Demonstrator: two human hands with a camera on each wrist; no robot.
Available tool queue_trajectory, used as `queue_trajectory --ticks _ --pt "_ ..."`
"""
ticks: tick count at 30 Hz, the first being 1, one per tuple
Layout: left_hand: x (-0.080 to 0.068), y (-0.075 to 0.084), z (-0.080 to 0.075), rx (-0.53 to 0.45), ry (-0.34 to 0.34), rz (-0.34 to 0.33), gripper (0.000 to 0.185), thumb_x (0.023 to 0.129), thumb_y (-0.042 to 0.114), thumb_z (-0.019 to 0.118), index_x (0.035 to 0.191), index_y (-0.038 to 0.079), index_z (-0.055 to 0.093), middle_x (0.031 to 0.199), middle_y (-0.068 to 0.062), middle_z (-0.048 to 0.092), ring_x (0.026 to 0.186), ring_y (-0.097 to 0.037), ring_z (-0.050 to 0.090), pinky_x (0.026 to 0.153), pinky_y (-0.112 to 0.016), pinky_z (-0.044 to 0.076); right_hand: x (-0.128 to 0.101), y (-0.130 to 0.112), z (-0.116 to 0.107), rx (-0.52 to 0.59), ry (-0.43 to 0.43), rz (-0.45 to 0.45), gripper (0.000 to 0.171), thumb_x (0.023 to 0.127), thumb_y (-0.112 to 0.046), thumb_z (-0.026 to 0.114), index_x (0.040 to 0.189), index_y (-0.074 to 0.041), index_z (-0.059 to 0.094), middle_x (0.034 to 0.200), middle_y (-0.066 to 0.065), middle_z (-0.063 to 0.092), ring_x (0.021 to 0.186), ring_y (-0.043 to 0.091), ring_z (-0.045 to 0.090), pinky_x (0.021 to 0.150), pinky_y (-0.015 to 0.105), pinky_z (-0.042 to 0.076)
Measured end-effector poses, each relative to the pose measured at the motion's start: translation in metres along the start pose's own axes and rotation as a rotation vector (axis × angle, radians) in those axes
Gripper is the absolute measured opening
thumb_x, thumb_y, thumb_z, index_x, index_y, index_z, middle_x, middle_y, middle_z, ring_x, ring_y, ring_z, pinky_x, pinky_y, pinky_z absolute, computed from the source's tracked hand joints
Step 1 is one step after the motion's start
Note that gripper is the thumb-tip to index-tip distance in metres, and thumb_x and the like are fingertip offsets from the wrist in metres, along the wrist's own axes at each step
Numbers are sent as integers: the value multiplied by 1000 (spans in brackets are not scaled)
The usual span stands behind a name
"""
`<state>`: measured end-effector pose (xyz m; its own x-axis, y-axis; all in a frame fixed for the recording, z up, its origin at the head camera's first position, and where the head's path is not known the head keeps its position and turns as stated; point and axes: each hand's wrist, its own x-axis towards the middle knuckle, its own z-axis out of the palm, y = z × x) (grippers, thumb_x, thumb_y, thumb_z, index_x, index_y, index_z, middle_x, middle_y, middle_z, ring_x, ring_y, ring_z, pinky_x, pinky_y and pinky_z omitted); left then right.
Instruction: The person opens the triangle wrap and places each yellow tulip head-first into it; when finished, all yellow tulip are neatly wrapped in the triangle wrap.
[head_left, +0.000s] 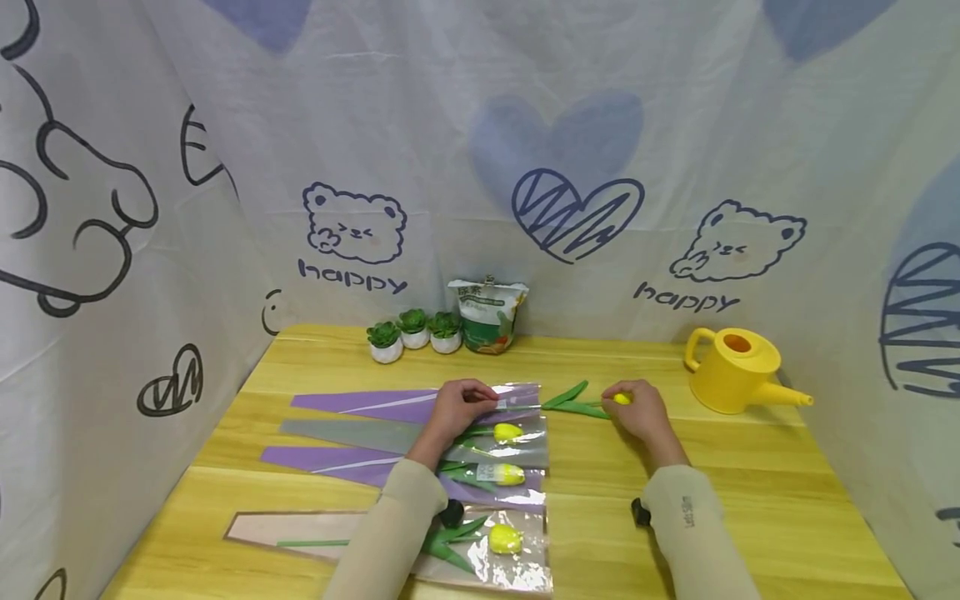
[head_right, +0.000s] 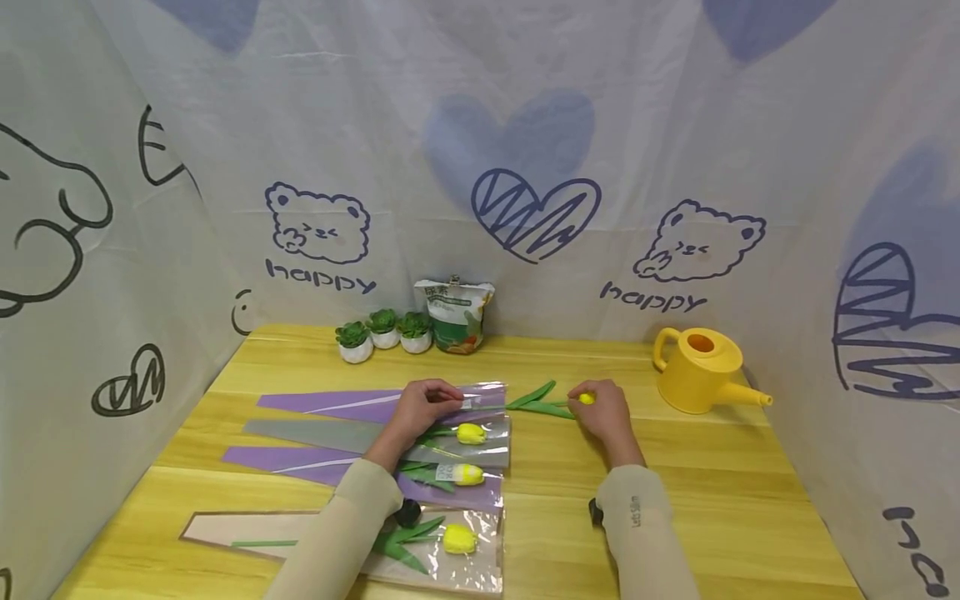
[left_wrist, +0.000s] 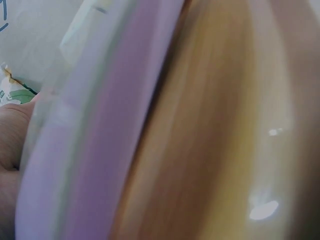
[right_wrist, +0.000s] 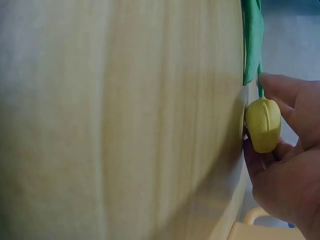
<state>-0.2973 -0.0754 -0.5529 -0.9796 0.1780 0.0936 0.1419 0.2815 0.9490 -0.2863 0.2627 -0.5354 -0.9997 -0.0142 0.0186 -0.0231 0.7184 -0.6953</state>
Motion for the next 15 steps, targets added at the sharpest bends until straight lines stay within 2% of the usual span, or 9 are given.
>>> queue_trajectory --ticks 7,15 --pt "0 1 -1 6 -2 -2 6 88 3 80 94 4 80 93 -12 79 79 -11 72 74 -23 57 -2 -2 -1 -74 -21 -62 12 99 -14 69 98 -4 76 120 25 61 119 46 53 108 64 38" --pt "2 1 -1 30 1 31 5 88 2 80 94 3 80 93 -13 79 78 -11 72 73 -23 57 -3 0 -7 -78 -32 -106 12 101 -16 68 102 -5 72 116 22 60 113 42 56 106 61 42"
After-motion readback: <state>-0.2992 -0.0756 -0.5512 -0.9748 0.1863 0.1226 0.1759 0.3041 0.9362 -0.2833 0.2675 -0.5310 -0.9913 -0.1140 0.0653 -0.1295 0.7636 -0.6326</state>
